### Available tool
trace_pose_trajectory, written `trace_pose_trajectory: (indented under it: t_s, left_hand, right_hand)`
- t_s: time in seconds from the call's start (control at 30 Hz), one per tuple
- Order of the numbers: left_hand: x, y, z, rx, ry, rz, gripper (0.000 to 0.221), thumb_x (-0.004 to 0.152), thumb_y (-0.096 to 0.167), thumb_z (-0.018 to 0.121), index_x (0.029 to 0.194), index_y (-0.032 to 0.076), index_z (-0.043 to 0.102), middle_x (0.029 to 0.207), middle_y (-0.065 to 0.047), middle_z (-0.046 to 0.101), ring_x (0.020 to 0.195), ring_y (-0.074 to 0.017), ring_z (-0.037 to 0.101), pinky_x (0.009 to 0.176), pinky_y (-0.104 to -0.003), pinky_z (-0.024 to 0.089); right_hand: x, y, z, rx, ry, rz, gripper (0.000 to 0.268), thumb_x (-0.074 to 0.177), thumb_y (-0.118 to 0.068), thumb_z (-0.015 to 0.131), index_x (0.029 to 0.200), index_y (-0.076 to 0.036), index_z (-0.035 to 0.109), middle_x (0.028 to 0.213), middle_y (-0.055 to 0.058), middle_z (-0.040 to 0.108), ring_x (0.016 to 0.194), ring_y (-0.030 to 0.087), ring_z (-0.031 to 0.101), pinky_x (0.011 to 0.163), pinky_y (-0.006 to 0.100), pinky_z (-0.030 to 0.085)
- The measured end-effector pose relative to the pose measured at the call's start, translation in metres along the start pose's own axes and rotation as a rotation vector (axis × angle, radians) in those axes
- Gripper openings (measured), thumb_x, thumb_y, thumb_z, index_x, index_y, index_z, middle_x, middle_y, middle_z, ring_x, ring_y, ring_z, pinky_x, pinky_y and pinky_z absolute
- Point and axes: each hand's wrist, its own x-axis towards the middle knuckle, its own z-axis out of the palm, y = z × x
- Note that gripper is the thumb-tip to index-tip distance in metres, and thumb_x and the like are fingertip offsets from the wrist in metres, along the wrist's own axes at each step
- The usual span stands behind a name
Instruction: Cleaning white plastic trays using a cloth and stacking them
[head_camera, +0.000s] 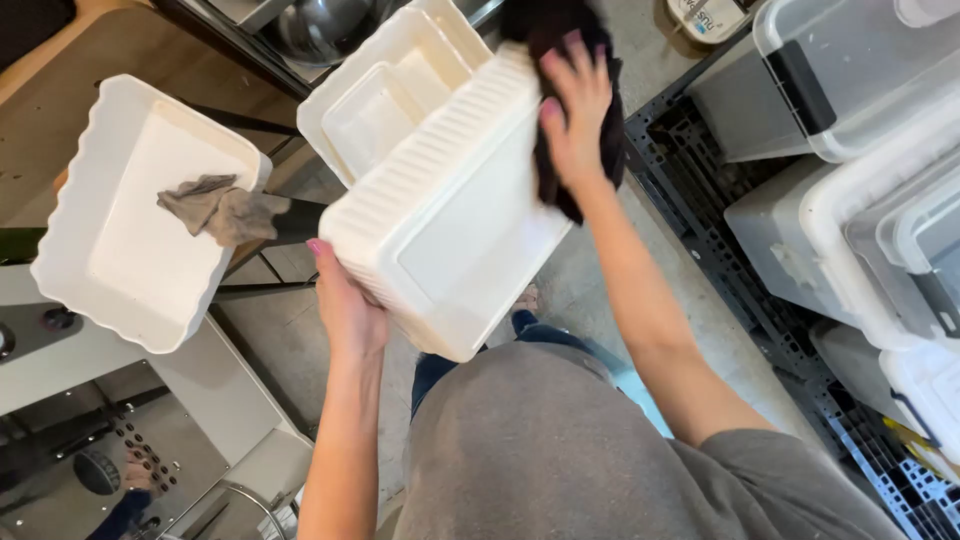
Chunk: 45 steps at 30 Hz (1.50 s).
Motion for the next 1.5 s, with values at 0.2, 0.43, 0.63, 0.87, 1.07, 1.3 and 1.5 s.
trace_pose_trajectory:
  t_s: [0.2,0.43,0.63,0.87,1.07,1.3,1.5]
  left_hand:
    - [-0.004,-0.023,0.02,-0.234,-0.19,0.072,0.073,0.093,0.06,0.039,0.146,0.012,0.054,0.143,-0.004,0.063,0.132,-0.0187,0.059,0.11,-0.032,0.046]
    - [-0.033,-0.007,-0.01,-0.235,-0.129,0.104,0.072,0.09,0.063,0.04,0.144,0.018,0.057,0.14,-0.002,0.066,0.13,-0.022,0.063,0.102,-0.038,0.055]
    - [-0.032,0.01,-0.036,-0.191,-0.436,0.277,0.083,0.088,0.066,0.042,0.154,0.016,0.046,0.152,-0.008,0.057,0.141,-0.0306,0.056,0.115,-0.045,0.048]
    - [0.0,0.004,-0.042,-0.14,-0.365,0.081,0.083,0.085,0.07,0.032,0.148,0.02,0.051,0.151,-0.007,0.059,0.14,-0.0306,0.055,0.115,-0.047,0.042]
    - [0.013,-0.01,-0.042,-0.016,-0.203,-0.202,0.089,0.081,0.076,0.017,0.144,0.026,0.055,0.151,-0.003,0.058,0.141,-0.0302,0.051,0.119,-0.054,0.033]
    - [0.056,-0.064,-0.066,0.283,0.094,-0.178,0.111,0.068,0.082,0.036,0.163,0.025,0.023,0.162,-0.014,0.039,0.134,-0.0423,0.055,0.116,-0.073,0.02]
    - [-0.073,-0.018,-0.001,0.013,-0.512,-0.357,0.121,0.077,0.08,0.052,0.16,-0.002,0.022,0.155,-0.04,0.032,0.136,-0.0653,0.038,0.109,-0.079,0.025]
  right_hand:
    - [-0.097,-0.153,-0.041,0.056,-0.348,-0.244,0.082,0.098,-0.072,0.009,0.132,-0.015,0.056,0.132,0.025,0.052,0.123,0.055,0.043,0.073,0.059,0.032]
    - [-0.089,-0.033,-0.05,-0.099,-0.27,-0.371,0.051,0.108,-0.047,0.035,0.144,-0.017,0.055,0.158,0.025,0.038,0.143,0.054,0.033,0.105,0.075,0.027]
    - [0.041,0.018,-0.12,0.418,-0.208,0.013,0.066,0.115,-0.053,0.04,0.16,-0.006,0.028,0.166,0.018,0.034,0.155,0.031,0.033,0.13,0.044,0.022]
    - [0.062,-0.042,-0.151,1.083,-0.727,0.775,0.047,0.09,-0.054,0.069,0.104,-0.009,0.071,0.092,0.004,0.076,0.08,0.015,0.075,0.073,0.028,0.063]
    - [0.042,-0.1,-0.192,1.006,-0.665,0.936,0.05,0.082,-0.039,0.077,0.118,-0.009,0.06,0.107,0.004,0.071,0.095,0.017,0.073,0.084,0.031,0.061]
    - [0.033,-0.157,-0.226,0.731,-0.89,0.279,0.033,0.096,-0.024,0.068,0.124,-0.007,0.063,0.114,0.003,0.071,0.098,0.011,0.068,0.084,0.024,0.056]
    - [-0.075,-0.195,-0.211,0.154,-0.861,-0.345,0.044,0.086,-0.023,0.076,0.126,-0.01,0.062,0.084,0.017,0.073,0.075,0.039,0.074,0.064,0.048,0.057]
